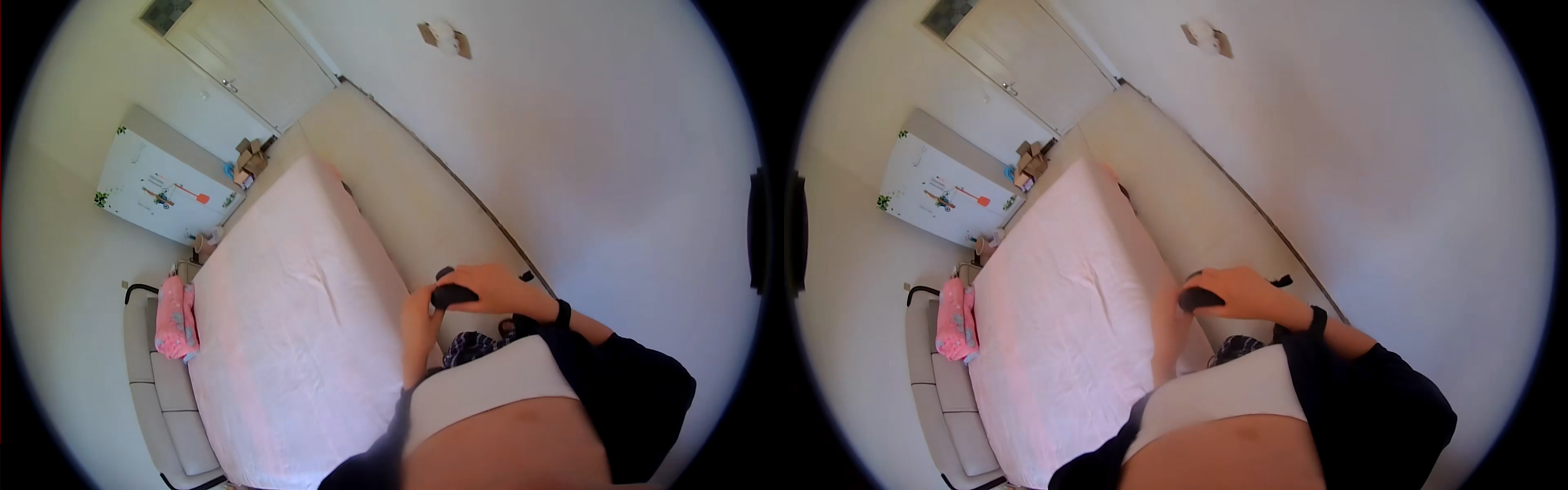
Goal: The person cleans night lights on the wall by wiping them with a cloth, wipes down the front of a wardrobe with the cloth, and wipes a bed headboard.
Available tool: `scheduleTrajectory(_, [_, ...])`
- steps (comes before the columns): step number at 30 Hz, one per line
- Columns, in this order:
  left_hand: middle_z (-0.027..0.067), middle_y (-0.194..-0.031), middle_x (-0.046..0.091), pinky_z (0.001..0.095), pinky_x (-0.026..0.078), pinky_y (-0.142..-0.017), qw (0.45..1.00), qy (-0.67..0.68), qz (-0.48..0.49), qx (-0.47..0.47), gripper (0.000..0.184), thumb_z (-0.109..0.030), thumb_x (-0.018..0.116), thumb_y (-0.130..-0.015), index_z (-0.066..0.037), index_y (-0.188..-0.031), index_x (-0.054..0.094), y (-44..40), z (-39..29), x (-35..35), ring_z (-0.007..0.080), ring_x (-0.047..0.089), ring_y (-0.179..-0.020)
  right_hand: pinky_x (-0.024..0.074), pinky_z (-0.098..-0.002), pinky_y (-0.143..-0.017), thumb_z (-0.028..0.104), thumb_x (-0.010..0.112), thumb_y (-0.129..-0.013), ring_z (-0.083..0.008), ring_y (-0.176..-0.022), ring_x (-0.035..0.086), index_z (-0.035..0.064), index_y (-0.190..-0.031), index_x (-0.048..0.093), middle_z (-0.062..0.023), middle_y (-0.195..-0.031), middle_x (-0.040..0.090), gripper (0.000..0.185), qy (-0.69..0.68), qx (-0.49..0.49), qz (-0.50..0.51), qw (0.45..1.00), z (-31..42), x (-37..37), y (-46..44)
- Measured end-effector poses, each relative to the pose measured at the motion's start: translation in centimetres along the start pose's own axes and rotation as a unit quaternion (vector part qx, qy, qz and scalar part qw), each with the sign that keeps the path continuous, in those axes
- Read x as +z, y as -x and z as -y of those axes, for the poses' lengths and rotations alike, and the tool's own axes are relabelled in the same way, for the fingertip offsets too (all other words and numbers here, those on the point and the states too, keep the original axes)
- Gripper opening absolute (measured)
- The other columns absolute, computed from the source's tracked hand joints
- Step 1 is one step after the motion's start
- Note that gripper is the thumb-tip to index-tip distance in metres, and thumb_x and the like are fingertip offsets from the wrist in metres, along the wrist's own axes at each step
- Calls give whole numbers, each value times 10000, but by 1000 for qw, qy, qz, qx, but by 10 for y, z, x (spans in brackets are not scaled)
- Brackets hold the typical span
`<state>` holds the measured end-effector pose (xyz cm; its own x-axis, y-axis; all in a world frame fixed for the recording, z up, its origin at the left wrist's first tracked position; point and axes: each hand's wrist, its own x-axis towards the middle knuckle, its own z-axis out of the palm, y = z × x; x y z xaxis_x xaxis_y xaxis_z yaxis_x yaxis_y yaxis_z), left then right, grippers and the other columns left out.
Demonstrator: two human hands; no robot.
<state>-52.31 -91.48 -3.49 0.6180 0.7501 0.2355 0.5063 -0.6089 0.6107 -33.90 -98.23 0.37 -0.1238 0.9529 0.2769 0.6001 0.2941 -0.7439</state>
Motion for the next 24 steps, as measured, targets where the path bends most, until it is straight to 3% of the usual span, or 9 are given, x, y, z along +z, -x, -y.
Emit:
scheduleTrajectory(6, [191,-933,600,432,439,-773,998,11,-35,-58,334,-55,626,-705,-9,-1031,567,-53,93,-2,379,561,-886,483,-347,-771,334,672,-765,-297,-931,604,140,-1205,515,-125,-1052,623,505,-34,49,157,986,-52,18,-109])
scheduleTrajectory(9, [188,-971,603,429,447,-791,998,21,-33,-44,320,-55,595,-737,-10,-1052,562,-91,130,-20,370,567,-913,475,-364,-774,316,673,-762,-313,-916,601,106,-1168,526,-143,-1020,620,480,-31,21,133,990,-82,36,-163])
scheduleTrajectory(14, [179,-1019,599,409,445,-830,996,68,-11,-55,350,-62,611,-755,-27,-1096,544,-192,199,-69,354,560,-971,480,-363,-759,303,706,-723,-317,-887,610,91,-1150,542,-145,-993,627,504,-10,84,124,989,-95,44,-287])
scheduleTrajectory(17, [185,-938,607,426,461,-755,992,79,-96,-38,302,-32,593,-730,-14,-1030,552,-245,260,-73,378,569,-884,481,-357,-748,293,712,-714,-316,-869,614,89,-1133,554,-148,-968,630,492,14,62,116,991,-113,46,-364])
scheduleTrajectory(21, [181,-939,606,396,469,-745,978,149,-123,-81,276,-36,595,-762,-18,-1033,544,-315,315,-81,366,577,-886,482,-348,-738,280,716,-711,-316,-839,615,85,-1117,561,-153,-937,631,477,-28,49,85,995,-151,44,-445])
scheduleTrajectory(24, [176,-937,609,373,472,-749,960,214,-150,-103,251,-31,589,-782,-22,-1029,544,-358,363,-75,350,591,-886,468,-363,-715,308,709,-723,-322,-826,603,44,-1012,607,-143,-873,635,406,-51,97,101,989,-188,42,-488])
